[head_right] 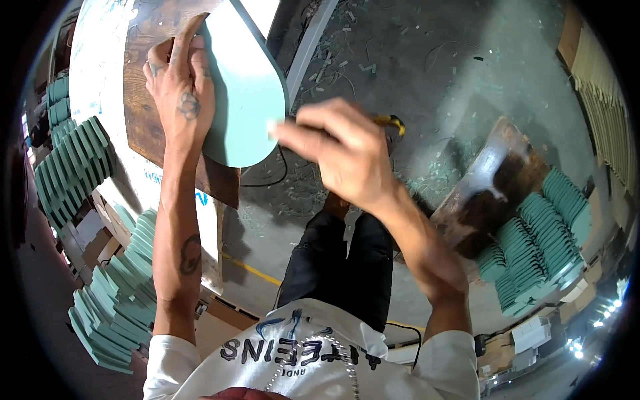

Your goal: Trimming the edges of green foam pads using a utility knife on a wooden work surface.

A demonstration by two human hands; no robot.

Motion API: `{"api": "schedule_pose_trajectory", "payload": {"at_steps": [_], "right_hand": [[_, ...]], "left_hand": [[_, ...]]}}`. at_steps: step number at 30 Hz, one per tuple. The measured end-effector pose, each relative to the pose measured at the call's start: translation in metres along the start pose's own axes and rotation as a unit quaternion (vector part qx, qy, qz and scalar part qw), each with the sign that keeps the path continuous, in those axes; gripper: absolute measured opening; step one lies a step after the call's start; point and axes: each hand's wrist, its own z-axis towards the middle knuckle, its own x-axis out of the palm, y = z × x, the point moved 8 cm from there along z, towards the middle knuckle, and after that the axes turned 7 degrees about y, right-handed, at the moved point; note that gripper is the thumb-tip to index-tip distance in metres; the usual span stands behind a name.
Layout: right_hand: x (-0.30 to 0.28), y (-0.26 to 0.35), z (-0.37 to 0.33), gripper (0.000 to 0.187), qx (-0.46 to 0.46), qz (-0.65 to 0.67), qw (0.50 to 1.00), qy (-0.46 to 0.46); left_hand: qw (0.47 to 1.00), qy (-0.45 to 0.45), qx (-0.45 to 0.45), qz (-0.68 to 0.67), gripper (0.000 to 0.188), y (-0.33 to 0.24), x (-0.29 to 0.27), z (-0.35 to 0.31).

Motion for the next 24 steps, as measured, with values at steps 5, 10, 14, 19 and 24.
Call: {"api": "schedule_pose_trajectory", "payload": {"at_steps": [5,10,14,19,24], "right_hand": [[-0.004,-0.026,0.062,0.045,-0.012,-0.013,0.999,-0.036],[0.002,0.003,0.009,0.046,0.012,-0.058,0.997,-0.041],[0.019,0.019,-0.026,0.044,0.009,-0.088,0.996,-0.02],[-0.007,-0.019,0.034,0.049,0.068,-0.043,0.992,-0.099],[-0.009,-0.004,0.013,0.048,0.03,-0.098,0.992,-0.072]], "left_hand": [[1.0,0.004,0.021,-0.007,0.043,0.007,0.001,-0.001],[0.998,-0.005,-0.046,0.037,0.043,0.005,0.001,-0.004],[0.998,0.022,-0.055,0.032,0.04,0.007,0.006,-0.004],[0.995,0.009,-0.093,0.034,0.039,0.008,0.001,-0.008],[0.986,0.016,-0.165,0.024,0.04,0.007,0.002,-0.009]]}}
